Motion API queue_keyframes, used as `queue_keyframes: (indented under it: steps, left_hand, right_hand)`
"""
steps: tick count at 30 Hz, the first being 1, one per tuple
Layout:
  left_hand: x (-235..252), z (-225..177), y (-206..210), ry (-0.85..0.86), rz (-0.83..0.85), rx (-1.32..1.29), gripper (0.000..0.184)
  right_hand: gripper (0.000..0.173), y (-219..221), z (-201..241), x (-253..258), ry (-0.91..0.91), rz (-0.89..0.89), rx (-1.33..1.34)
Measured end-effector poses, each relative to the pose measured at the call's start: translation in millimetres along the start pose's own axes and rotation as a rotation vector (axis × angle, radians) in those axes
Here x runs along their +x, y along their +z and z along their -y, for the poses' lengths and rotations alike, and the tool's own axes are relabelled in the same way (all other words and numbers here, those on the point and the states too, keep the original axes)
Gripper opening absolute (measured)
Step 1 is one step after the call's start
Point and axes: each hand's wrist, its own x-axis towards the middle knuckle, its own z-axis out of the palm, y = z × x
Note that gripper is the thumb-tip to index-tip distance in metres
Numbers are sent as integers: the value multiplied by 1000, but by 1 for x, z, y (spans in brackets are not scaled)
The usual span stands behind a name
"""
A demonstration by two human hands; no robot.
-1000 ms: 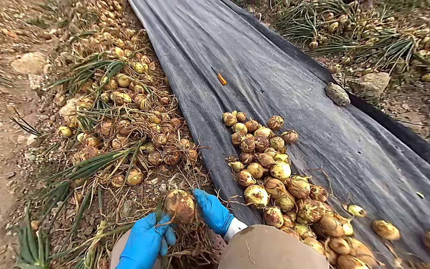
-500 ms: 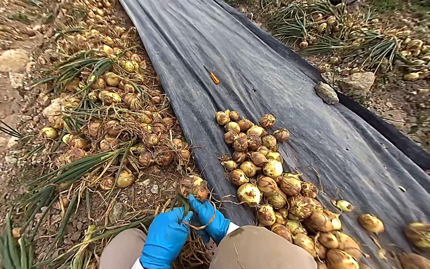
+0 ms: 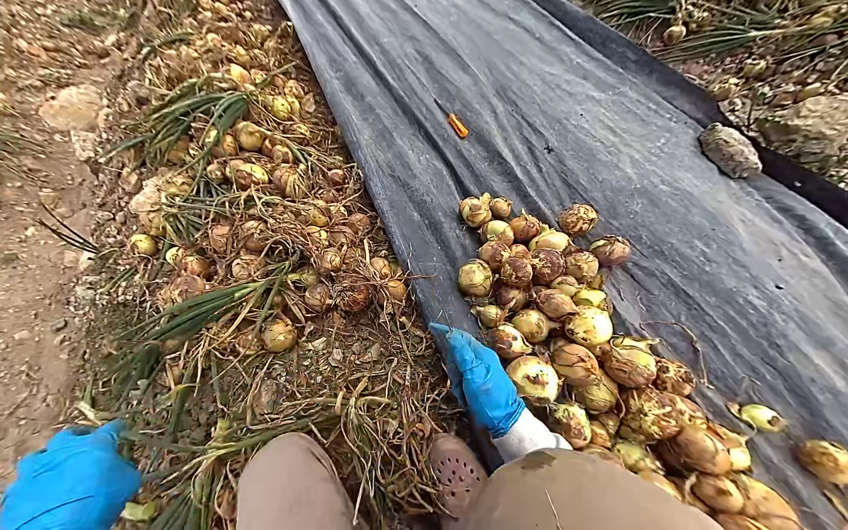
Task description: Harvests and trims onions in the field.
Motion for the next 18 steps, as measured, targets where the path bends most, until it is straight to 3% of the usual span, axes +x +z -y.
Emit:
queue_keyframes:
  steps: [2, 3, 6, 9, 13, 14, 16, 18]
  left_hand:
    - [62, -18, 50, 451, -194, -16, 39]
    - [88, -46, 65, 637, -182, 14, 39]
    - [155, -125, 85, 922, -66, 296, 43]
    - [205, -139, 87, 876, -47, 569, 53]
    - [195, -155, 61, 695, -74, 691, 36]
    - [192, -156, 58, 674, -68, 645, 35]
    - [185, -148, 54, 640, -59, 431, 56]
    - [161, -132, 50, 565, -23, 24, 74]
  right_hand:
    - [52, 20, -13, -8, 39, 98, -33]
    - [52, 25, -16, -13, 68, 155, -71]
    - [54, 30, -15, -26, 139, 264, -120]
    - [57, 12, -15, -38, 192, 268, -137]
    - [54, -5, -32, -56, 309, 187, -165]
    - [53, -6, -34, -58, 331, 201, -186]
    - [54, -4, -37, -59, 336, 236, -220]
    - [57, 2, -34, -56, 303, 279, -251]
